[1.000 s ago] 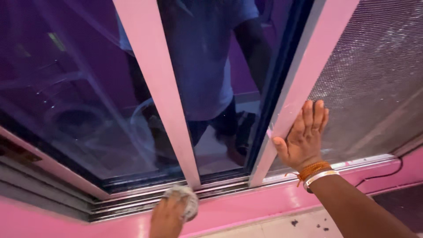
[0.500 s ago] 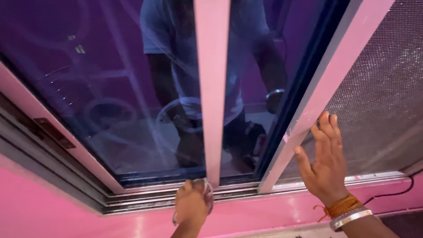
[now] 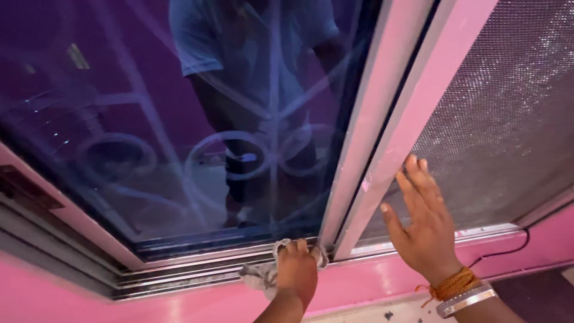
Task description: The person cleans a window and its frame using a cloth and a spray bottle, wiping the glass and the white metal structure.
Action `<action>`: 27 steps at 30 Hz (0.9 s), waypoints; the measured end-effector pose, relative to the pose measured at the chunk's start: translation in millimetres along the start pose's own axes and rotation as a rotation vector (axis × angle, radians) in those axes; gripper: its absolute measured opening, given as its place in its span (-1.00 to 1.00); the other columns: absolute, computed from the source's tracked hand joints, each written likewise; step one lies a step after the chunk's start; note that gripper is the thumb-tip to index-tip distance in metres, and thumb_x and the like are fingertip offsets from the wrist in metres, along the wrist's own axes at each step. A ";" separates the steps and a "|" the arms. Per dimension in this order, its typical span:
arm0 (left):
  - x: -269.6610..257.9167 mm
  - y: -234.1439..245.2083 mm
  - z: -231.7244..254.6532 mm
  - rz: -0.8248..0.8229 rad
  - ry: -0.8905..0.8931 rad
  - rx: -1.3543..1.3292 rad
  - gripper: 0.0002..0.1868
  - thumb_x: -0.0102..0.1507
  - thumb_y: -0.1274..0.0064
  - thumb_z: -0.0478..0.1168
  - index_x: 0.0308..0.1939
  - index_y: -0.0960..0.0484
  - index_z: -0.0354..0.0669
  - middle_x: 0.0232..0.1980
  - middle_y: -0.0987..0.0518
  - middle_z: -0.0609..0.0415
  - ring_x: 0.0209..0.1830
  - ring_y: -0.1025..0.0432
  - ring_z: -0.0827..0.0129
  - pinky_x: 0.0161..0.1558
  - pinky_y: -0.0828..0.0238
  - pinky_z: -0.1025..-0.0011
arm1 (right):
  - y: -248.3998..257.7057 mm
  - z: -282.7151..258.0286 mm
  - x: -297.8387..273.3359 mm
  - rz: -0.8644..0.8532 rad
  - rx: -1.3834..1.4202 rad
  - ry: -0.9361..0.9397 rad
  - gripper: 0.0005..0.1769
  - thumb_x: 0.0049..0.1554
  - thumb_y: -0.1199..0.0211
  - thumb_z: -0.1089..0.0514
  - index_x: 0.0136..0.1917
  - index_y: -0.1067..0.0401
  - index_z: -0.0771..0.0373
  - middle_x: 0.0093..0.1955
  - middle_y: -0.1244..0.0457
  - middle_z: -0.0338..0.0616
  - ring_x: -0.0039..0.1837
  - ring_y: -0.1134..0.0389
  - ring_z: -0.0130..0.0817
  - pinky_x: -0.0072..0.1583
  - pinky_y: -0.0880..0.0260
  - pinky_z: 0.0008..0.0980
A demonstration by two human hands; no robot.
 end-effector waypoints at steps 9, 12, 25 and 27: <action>-6.5 29.2 -11.8 0.056 0.107 -0.287 -0.55 0.12 -0.11 -0.28 0.10 -0.56 0.05 0.03 -0.49 -0.10 0.11 -0.36 -0.04 0.11 -0.30 0.10 | -59.8 -21.7 -84.8 -0.159 0.182 -0.044 -0.49 0.02 -0.35 0.19 0.26 -0.39 0.15 0.33 -0.24 -0.11 0.45 -0.26 0.00 0.43 -0.26 -0.10; -20.9 29.1 -53.6 0.091 0.419 -0.718 -0.52 0.10 -0.17 -0.24 0.14 -0.57 0.03 0.10 -0.52 -0.04 0.14 -0.43 0.00 0.16 -0.37 0.17 | -133.3 -58.0 -117.0 -0.518 0.424 -0.111 -0.22 -0.14 -0.45 0.18 0.35 -0.30 0.23 0.51 -0.11 0.09 0.45 -0.13 0.16 0.36 -0.21 0.00; -169.5 22.2 -241.5 0.243 0.483 -0.104 -0.25 0.22 -0.06 -0.01 0.40 -0.22 -0.30 0.45 -0.27 -0.18 0.52 -0.05 -0.06 0.48 0.12 0.05 | -240.0 -49.2 -141.8 -0.416 0.170 -0.279 0.03 -0.30 -0.53 -0.06 0.38 -0.25 0.32 0.36 -0.07 0.41 0.39 -0.07 0.31 0.37 -0.14 0.01; -182.5 31.1 -271.7 0.066 0.527 -0.015 -0.13 0.26 0.01 0.12 0.46 -0.06 -0.33 0.54 -0.07 -0.17 0.58 0.12 -0.04 0.51 0.28 0.05 | -252.3 -37.5 -152.0 -0.584 0.075 -0.538 0.03 -0.30 -0.56 -0.10 0.40 -0.28 0.13 0.31 -0.18 0.25 0.35 -0.21 0.18 0.38 -0.27 -0.05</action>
Point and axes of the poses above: each hand's wrist, its own x-axis towards the middle knuckle, its own y-axis out of the back of the hand, z = x × y, the point moved 8 cm from there along x, towards the middle knuckle
